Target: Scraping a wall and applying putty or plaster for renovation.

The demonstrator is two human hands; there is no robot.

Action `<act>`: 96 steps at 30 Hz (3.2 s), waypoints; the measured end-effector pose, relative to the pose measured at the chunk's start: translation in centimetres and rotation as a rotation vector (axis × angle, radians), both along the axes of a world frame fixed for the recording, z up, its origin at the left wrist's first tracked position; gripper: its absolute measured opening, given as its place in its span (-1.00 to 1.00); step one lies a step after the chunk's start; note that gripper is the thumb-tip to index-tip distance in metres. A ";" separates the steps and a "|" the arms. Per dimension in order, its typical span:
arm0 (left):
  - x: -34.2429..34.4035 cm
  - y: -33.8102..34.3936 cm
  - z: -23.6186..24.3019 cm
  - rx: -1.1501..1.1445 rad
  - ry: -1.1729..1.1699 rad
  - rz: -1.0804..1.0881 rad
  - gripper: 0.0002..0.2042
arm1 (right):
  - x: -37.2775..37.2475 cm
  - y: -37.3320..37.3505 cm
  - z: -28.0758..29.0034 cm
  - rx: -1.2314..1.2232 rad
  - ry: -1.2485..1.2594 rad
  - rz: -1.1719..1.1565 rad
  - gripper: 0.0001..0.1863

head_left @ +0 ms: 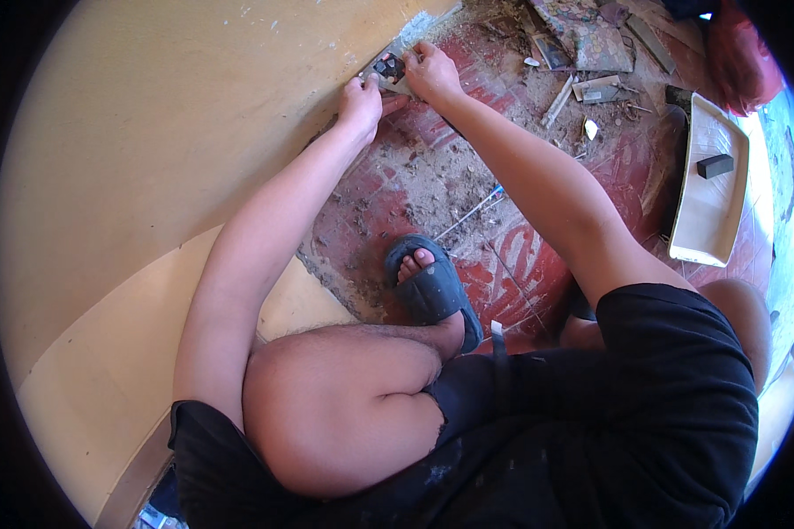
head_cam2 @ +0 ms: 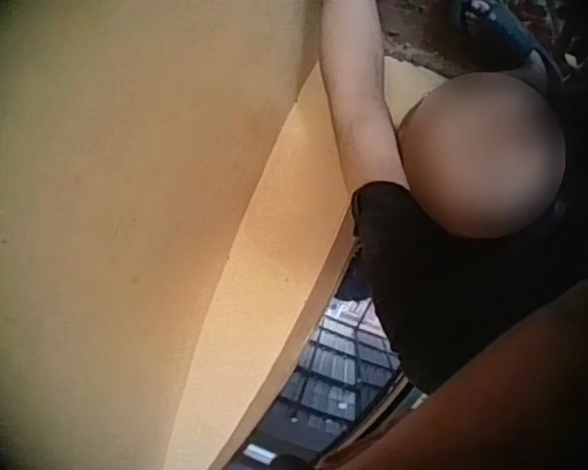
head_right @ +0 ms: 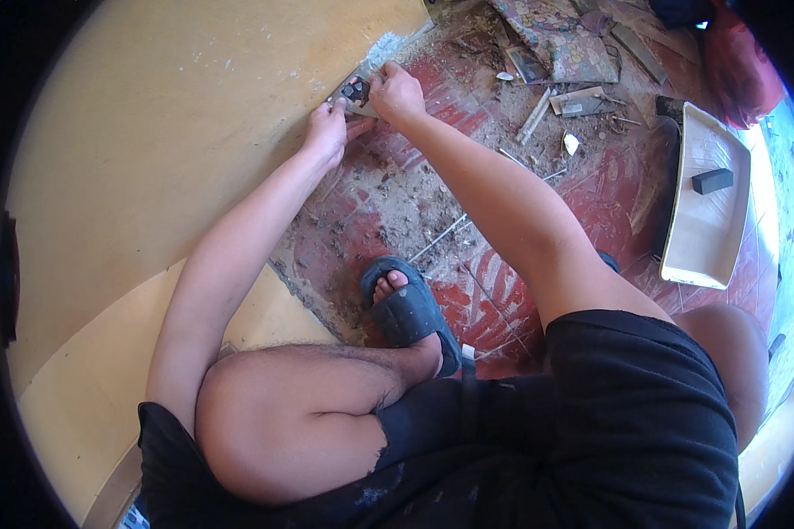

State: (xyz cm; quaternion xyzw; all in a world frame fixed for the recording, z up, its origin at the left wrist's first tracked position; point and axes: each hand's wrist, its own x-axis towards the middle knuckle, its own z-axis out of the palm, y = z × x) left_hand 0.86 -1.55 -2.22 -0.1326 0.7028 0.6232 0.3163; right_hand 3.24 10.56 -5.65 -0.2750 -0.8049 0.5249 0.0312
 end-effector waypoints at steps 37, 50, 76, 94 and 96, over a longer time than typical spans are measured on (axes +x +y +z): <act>-0.5 -0.4 0.1 0.010 0.085 -0.030 -0.79 | -0.2 -0.1 0.5 -0.110 0.007 -0.065 -0.66; -0.8 -0.2 0.2 -0.013 0.003 -0.073 -0.74 | -0.1 -0.2 0.1 -0.107 -0.023 -0.085 -0.64; -0.5 0.2 0.7 -0.030 -0.020 -0.024 -0.75 | -0.1 -0.4 -0.6 -0.062 -0.022 -0.088 -0.63; -0.4 -1.6 -0.3 -0.040 0.062 -0.006 -0.79 | 0.3 -1.7 0.3 -0.022 0.125 -0.089 -0.71; -0.5 -1.6 -0.1 -0.021 0.059 -0.027 -0.77 | 0.2 -1.6 0.3 -0.065 0.126 -0.073 -0.70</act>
